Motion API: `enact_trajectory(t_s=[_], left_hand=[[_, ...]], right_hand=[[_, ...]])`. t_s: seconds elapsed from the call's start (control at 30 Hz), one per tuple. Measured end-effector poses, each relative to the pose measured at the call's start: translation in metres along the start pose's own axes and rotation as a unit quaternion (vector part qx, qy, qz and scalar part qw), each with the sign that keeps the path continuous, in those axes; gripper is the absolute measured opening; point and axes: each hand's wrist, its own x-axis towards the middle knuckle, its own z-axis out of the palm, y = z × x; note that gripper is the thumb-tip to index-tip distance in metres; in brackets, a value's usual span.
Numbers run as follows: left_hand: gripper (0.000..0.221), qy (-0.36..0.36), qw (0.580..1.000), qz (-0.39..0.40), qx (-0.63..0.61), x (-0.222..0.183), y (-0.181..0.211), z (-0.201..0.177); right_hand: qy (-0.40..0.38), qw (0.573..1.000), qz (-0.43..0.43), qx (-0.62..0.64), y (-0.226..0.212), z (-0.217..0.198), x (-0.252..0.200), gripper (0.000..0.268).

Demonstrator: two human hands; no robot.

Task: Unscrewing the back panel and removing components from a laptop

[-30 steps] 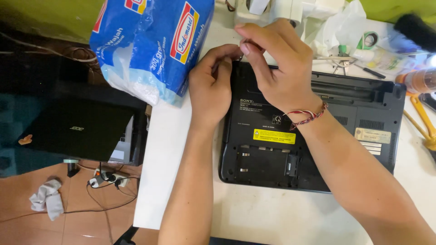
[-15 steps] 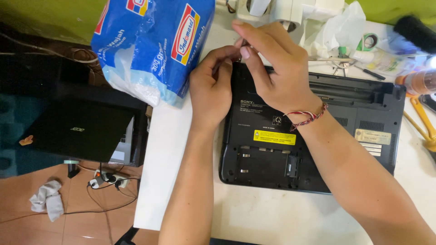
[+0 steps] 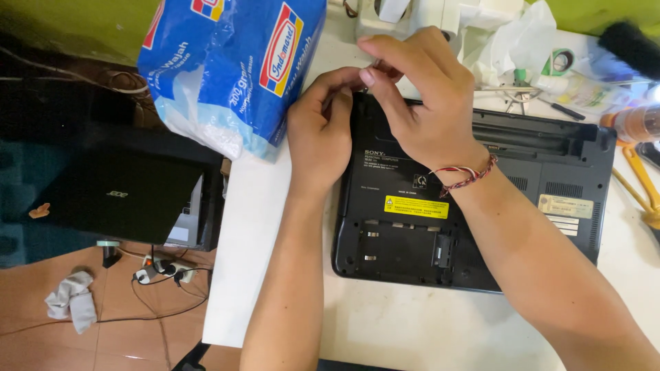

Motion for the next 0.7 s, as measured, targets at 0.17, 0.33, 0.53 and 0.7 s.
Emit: enact_trajectory(t_s=[0.17,0.33,0.53,0.7], left_hand=[[0.024,-0.001,1.000,-0.005,0.005,-0.0004,0.0042,-0.0007],[0.024,0.000,1.000,-0.006,-0.005,-0.0007,0.0020,0.0000],[0.025,-0.003,1.000,0.001,-0.017,0.0007,0.0029,-0.0002],[0.026,0.003,1.000,-0.010,-0.011,-0.0011,0.0015,0.0005]], right_hand=[[-0.001,1.000,-0.018,0.011,0.0019,0.0020,-0.0007,0.020],[0.005,1.000,-0.012,0.001,0.0026,0.0021,-0.0017,0.017],[0.020,1.000,-0.015,-0.005,0.0049,0.0022,0.0002,0.013],[-0.007,0.999,-0.034,0.009,0.0043,0.0018,-0.0016,0.025]])
